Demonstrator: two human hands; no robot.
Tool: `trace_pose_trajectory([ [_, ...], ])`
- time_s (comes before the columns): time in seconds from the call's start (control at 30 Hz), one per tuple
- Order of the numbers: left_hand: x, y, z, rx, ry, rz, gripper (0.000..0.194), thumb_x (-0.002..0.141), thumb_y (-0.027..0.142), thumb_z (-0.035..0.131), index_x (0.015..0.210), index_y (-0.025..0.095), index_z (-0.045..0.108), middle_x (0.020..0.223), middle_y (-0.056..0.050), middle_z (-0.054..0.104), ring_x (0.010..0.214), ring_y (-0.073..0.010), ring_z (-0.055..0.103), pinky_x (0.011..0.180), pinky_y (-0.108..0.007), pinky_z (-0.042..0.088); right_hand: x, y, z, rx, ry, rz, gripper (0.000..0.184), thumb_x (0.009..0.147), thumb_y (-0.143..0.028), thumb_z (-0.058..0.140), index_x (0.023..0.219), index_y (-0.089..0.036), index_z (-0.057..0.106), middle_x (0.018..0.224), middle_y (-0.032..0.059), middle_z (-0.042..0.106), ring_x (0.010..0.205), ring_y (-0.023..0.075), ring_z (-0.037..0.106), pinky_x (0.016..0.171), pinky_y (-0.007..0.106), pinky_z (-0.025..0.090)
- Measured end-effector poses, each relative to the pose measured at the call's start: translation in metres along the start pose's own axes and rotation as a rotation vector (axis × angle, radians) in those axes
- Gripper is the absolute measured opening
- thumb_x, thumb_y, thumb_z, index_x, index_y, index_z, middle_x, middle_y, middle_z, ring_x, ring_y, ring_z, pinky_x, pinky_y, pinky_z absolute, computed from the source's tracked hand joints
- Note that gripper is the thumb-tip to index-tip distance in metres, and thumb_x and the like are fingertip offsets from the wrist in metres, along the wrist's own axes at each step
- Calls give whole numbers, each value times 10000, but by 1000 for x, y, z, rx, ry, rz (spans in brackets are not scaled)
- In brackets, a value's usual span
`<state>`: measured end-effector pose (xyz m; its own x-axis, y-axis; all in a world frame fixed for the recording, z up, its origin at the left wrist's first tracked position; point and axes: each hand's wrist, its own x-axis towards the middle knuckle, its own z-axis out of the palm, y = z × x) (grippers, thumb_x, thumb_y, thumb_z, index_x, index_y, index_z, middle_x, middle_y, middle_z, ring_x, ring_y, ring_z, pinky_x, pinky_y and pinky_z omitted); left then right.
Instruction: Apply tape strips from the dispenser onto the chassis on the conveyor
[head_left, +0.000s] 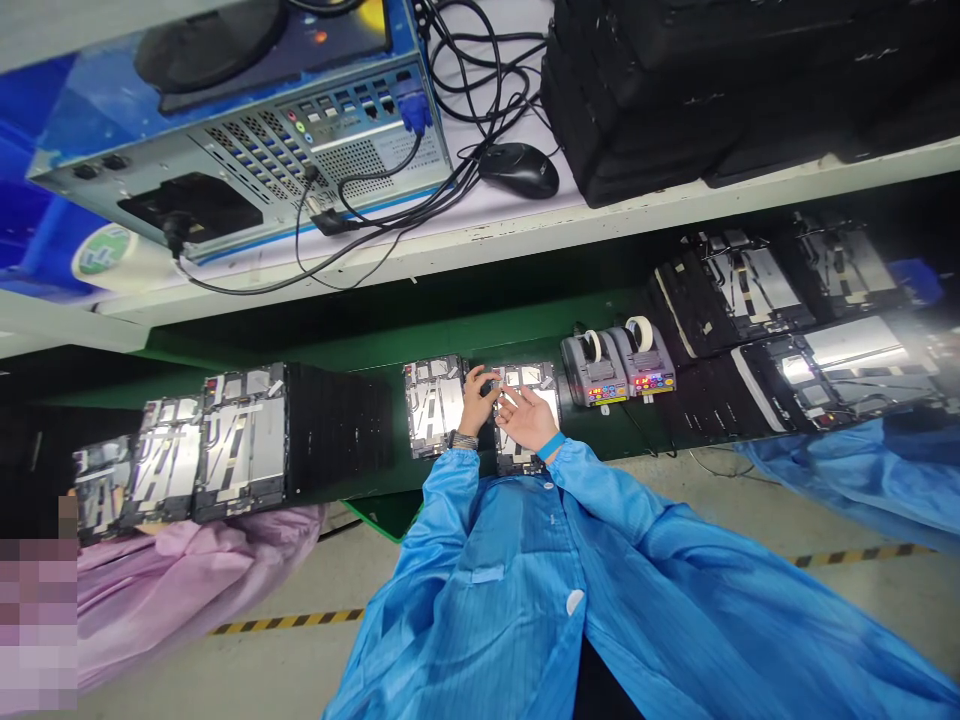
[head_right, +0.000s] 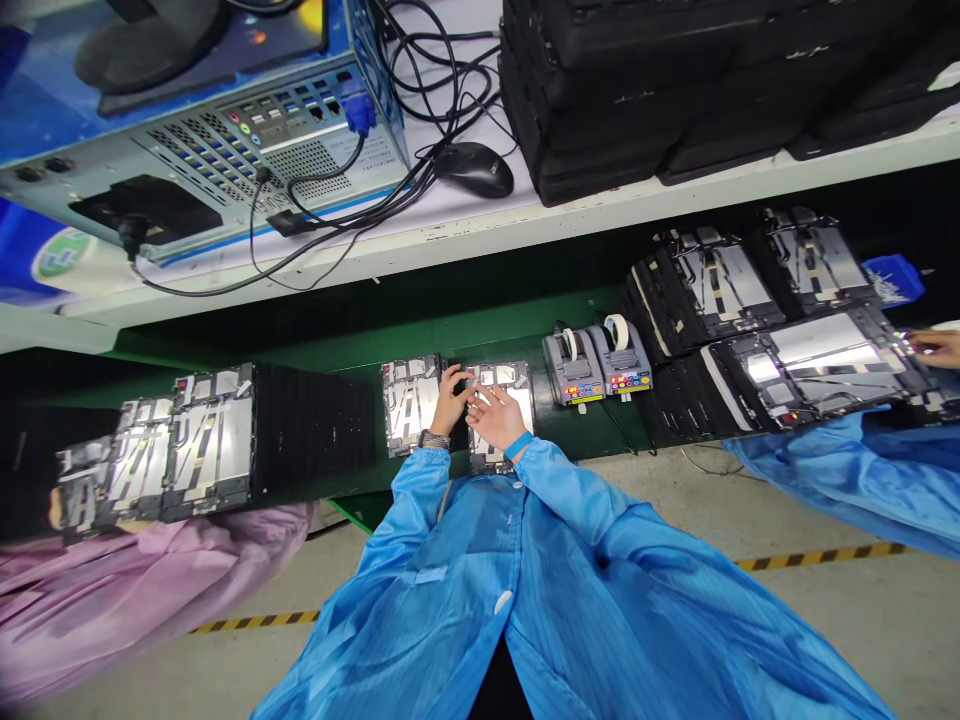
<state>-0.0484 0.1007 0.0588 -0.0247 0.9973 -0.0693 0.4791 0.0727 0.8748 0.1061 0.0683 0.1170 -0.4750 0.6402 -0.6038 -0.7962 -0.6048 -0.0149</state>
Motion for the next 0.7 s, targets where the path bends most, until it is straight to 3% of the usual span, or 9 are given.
trace_pose_trajectory([
  [0.17,-3,4,-1,98,13,-9,226,866,221,661,1064,304,732,1498,-48,457,1377,-296,461,1181,-521,341,-4,-3,2,7,-12,-11,376,1002,-466,425,1129,-177,630,828,72,673,636,183,563,605,328,463],
  [0.27,-4,7,-2,144,5,-2,233,873,238,662,1081,316,731,1508,-41,455,1389,-307,443,1184,-536,327,-10,-5,-1,-186,18,-37,400,997,-461,384,1077,-171,647,779,73,650,598,184,534,592,333,450],
  [0.33,-4,9,-3,165,0,1,226,881,258,662,1086,322,731,1509,-38,458,1392,-311,438,1187,-540,316,-14,-8,-5,-477,80,-79,389,982,-438,400,1105,-170,654,710,47,622,549,178,498,572,326,427],
  [0.4,-4,9,-3,176,-8,-3,222,886,274,662,1089,327,732,1513,-34,455,1386,-311,441,1188,-540,312,-16,-11,-7,-910,148,-235,376,956,-393,460,1201,-183,653,666,17,605,547,180,500,586,317,420],
  [0.5,-4,8,-3,177,-11,-7,232,889,287,661,1107,330,730,1518,-33,452,1377,-308,445,1182,-533,320,-9,-22,-4,-1614,136,-577,414,928,-291,519,1319,-240,643,798,40,686,755,221,611,726,324,449],
  [0.57,-4,7,-2,172,-2,-7,239,888,292,666,1117,326,728,1513,-40,458,1371,-310,448,1177,-535,323,-1,-31,-1,-1885,65,-666,440,895,-212,548,1322,-258,649,899,67,710,893,247,631,816,331,436],
  [0.63,-4,7,-2,166,2,-7,240,888,300,672,1121,321,728,1512,-49,460,1365,-318,451,1172,-546,317,8,-39,-1,-1890,26,-666,481,827,-127,600,1284,-261,659,822,61,680,892,255,629,841,330,416],
  [0.7,-4,7,-3,162,-3,-6,229,891,318,678,1114,318,733,1514,-57,460,1362,-328,451,1170,-558,307,13,-46,-4,-1720,11,-645,522,743,-39,634,1213,-264,673,673,21,596,841,251,614,850,324,401],
])
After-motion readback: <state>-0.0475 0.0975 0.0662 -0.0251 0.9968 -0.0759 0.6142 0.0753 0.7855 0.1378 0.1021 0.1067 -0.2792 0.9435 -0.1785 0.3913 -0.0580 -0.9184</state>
